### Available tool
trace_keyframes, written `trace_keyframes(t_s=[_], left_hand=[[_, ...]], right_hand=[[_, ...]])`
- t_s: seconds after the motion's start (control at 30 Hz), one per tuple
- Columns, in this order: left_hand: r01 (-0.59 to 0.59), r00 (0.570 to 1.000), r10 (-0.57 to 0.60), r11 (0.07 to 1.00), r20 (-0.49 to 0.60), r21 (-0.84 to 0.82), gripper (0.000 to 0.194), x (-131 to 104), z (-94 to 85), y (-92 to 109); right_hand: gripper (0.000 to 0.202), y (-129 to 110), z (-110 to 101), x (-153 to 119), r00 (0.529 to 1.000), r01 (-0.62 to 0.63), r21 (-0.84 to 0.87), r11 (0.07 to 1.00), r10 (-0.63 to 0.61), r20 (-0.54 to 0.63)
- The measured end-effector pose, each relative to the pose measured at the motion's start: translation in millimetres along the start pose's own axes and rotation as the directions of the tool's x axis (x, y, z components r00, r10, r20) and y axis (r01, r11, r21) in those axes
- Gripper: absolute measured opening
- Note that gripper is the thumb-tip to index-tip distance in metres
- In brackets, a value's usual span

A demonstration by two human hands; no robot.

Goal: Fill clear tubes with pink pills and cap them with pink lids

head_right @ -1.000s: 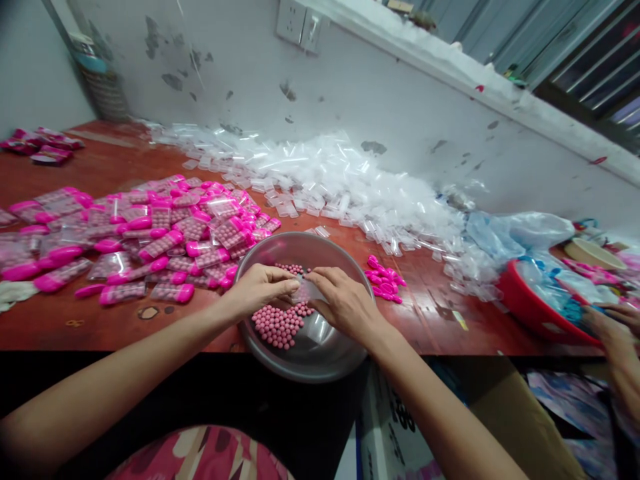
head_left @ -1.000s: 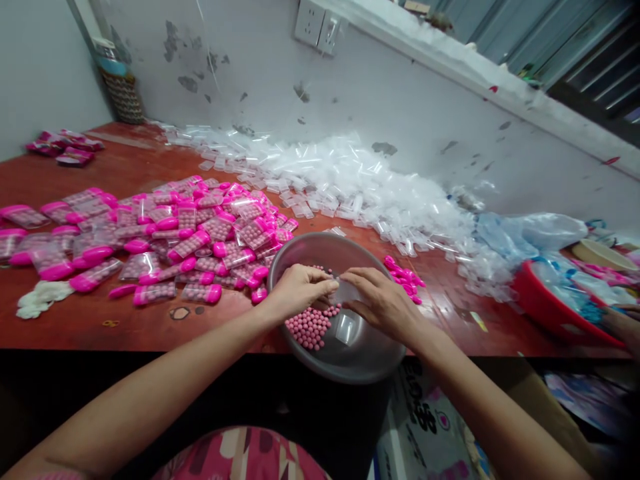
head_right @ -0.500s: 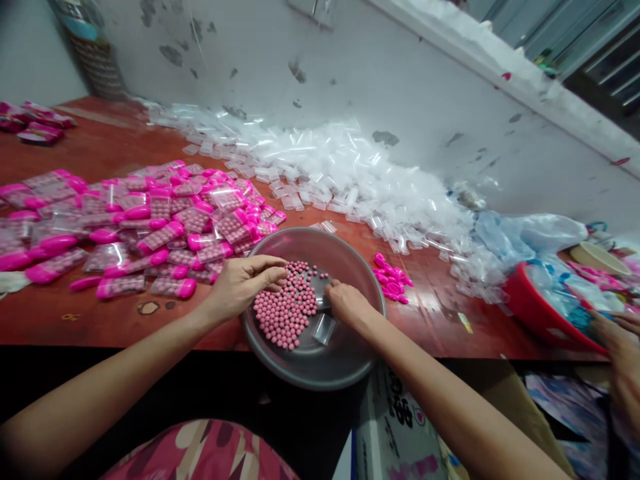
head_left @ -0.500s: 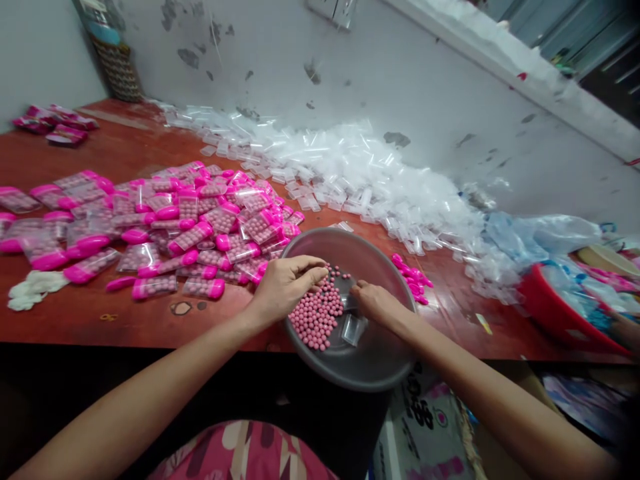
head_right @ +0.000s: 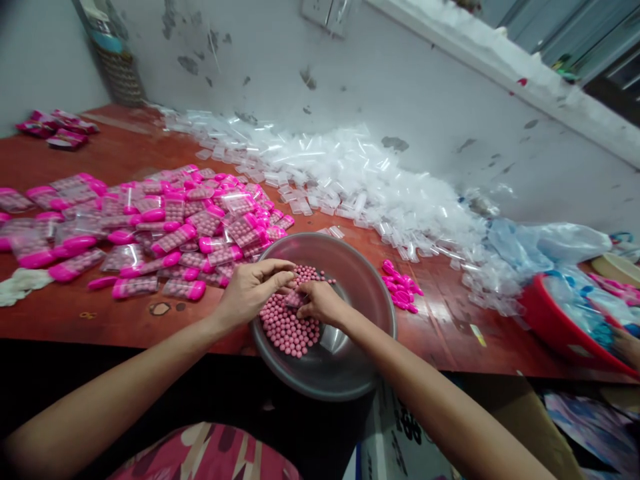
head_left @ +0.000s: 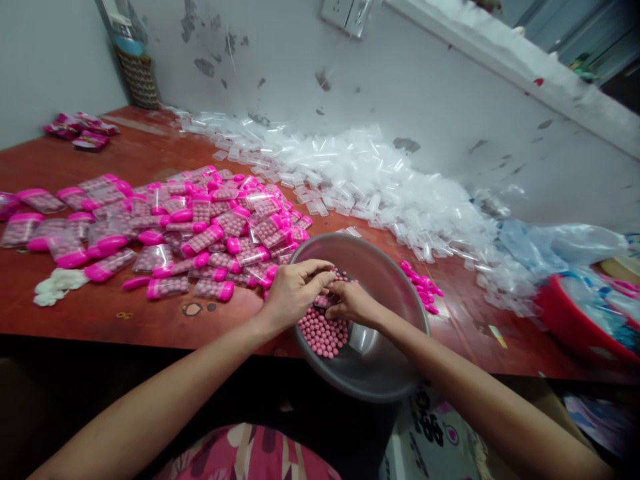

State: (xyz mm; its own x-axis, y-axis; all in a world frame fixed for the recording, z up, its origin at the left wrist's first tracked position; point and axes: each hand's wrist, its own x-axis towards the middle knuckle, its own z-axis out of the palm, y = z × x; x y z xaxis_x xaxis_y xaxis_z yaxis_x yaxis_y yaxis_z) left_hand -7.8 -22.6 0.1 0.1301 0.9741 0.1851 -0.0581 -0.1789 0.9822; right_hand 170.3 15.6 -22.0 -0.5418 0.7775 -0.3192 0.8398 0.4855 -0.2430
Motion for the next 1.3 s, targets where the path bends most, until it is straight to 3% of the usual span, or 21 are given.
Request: trace_keyframes(t_s=[0.07,0.1,0.2,0.33,0.43,0.5,0.6,0.7,0.73,0.8,0.87,0.93,1.0,1.1,1.3], left_hand=[[-0.009,0.999,0.007,1.0,-0.045,-0.022,0.029,-0.4,0.4,-1.3],[-0.018,0.998,0.016,0.999,-0.065,-0.032,0.032,-0.5,0.6,-1.6],[-0.033,0.999,0.033,0.999,-0.035,-0.007,0.04,-0.2,1.9,-0.2],[-0.042,0.978,0.023,0.995,0.209,0.088,0.033,1.7,8.7,6.3],[-0.024,0.952,0.018,1.0,0.306,0.014,0.021,4.6,18.5,9.3],[0.098,0.952,-0.054,0.986,0.3,-0.132,0.019,6.5,25.3,9.1],[0.35,0.915,-0.237,0.868,0.327,-0.351,0.02,7.1,32.1,8.5],[0.435,0.894,-0.32,0.791,0.315,-0.431,0.025,5.2,33.2,9.3],[0.433,0.896,-0.322,0.788,0.307,-0.437,0.027,4.7,32.7,9.5],[0.436,0.894,-0.325,0.787,0.308,-0.436,0.026,4.3,31.3,9.2],[0.459,0.882,-0.345,0.782,0.32,-0.422,0.024,4.3,30.7,8.5],[0.488,0.867,-0.378,0.777,0.324,-0.397,0.022,4.3,31.3,8.3],[0.505,0.859,-0.409,0.781,0.309,-0.369,0.021,4.2,32.7,8.9],[0.519,0.851,-0.438,0.786,0.289,-0.338,0.021,4.2,33.7,9.3],[0.525,0.849,-0.458,0.79,0.264,-0.318,0.019,3.5,31.2,3.8]], right_hand=[[0.029,-0.7,-7.2,-7.4,1.0,-0.022,0.278,0.96,0.024,-0.005],[0.028,-1.7,-11.0,-12.5,0.999,-0.028,0.457,0.889,0.033,-0.003],[0.027,-7.5,-19.2,-29.7,0.999,0.023,0.834,0.551,0.013,-0.037],[0.029,-16.9,-17.3,-46.5,0.99,0.123,0.963,0.239,0.033,-0.135],[0.032,-21.8,-12.9,-52.8,0.985,0.128,0.98,0.15,0.098,-0.144],[0.031,-24.1,-12.6,-57.5,0.975,0.117,0.972,0.204,0.164,-0.152],[0.024,-22.2,-17.2,-70.6,0.945,0.094,0.941,0.324,0.269,-0.187],[0.026,0.9,-24.5,-92.1,0.883,0.125,0.892,0.435,0.361,-0.3],[0.026,16.2,-26.1,-100.9,0.837,0.133,0.858,0.496,0.407,-0.365],[0.027,57.7,-25.8,-120.6,0.687,0.049,0.752,0.658,0.524,-0.503],[0.029,107.6,-18.9,-140.8,0.504,-0.206,0.616,0.76,0.622,-0.599],[0.025,155.6,-5.8,-156.4,0.443,-0.335,0.574,0.747,0.663,-0.604],[0.016,193.2,10.4,-163.4,0.443,-0.405,0.527,0.747,0.665,-0.601],[0.012,224.4,31.5,-158.1,0.502,-0.439,0.446,0.78,0.624,-0.599],[0.022,228.8,41.8,-128.3,0.639,-0.348,0.303,0.887,0.461,-0.616]])
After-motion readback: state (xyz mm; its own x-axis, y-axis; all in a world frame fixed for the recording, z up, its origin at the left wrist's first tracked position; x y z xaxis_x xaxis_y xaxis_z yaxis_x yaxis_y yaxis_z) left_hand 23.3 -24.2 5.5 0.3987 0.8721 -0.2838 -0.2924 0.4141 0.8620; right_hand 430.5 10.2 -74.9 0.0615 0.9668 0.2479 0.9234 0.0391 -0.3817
